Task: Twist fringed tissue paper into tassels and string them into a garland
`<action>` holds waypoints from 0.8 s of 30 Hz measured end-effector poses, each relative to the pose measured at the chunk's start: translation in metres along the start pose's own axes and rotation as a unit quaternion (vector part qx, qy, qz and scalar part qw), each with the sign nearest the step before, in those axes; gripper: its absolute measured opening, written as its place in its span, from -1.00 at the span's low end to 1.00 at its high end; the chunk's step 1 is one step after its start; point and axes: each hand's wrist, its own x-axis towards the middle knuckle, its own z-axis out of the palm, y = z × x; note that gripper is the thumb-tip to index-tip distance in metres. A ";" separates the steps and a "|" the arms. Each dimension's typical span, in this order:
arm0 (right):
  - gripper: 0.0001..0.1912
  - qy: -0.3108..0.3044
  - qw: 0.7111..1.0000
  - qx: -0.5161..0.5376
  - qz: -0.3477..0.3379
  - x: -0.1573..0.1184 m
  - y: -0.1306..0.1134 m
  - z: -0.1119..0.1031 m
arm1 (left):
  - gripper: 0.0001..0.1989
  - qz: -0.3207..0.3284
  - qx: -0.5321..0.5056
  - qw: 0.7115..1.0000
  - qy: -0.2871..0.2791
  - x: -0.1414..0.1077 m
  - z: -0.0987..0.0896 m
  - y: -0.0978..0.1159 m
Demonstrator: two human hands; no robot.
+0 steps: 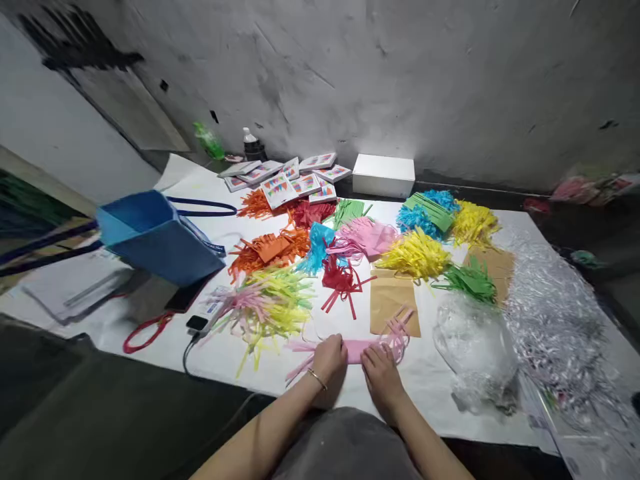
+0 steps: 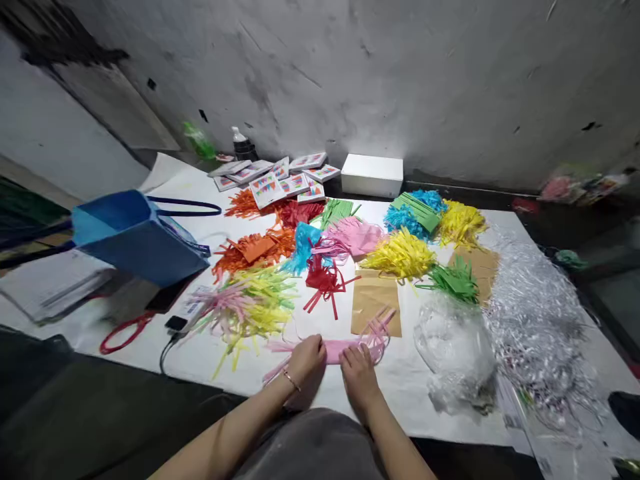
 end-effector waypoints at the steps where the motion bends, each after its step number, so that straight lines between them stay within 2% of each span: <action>1: -0.77 0.001 1.000 -0.003 0.002 0.001 0.001 0.001 | -0.80 -0.012 0.002 1.000 -0.001 -0.002 -0.004 0.001; 4: -0.82 0.001 1.000 -0.008 0.009 0.005 0.002 0.002 | -0.79 0.012 0.002 1.000 0.022 -0.012 -0.012 0.002; 7: -0.84 -0.002 1.000 -0.006 0.022 0.007 -0.001 0.000 | -0.68 0.127 -0.007 0.988 0.084 -0.027 -0.010 0.001; 9: -0.87 -0.009 1.000 0.000 0.024 0.007 -0.005 -0.002 | -0.73 0.213 -0.017 0.971 0.111 -0.033 -0.002 -0.002; 11: -0.85 -0.017 1.000 0.006 0.018 0.007 -0.007 -0.004 | -0.87 0.252 -0.023 0.962 0.104 -0.035 0.007 -0.007; 14: -0.82 -0.030 0.999 0.008 0.015 0.006 -0.007 -0.006 | -0.91 0.274 -0.029 0.957 0.088 -0.033 0.015 -0.015; 17: -0.87 -0.043 0.999 0.002 0.032 0.004 -0.003 -0.011 | -0.89 0.259 -0.044 0.959 0.105 -0.034 0.013 -0.022; 20: -0.92 -0.053 0.996 -0.017 0.073 0.006 -0.001 -0.017 | -0.85 0.191 -0.058 0.971 0.129 -0.038 0.007 -0.024; 24: -0.85 -0.067 0.987 -0.058 0.131 0.017 -0.003 -0.019 | -0.80 0.098 -0.031 0.982 0.161 -0.040 0.004 -0.017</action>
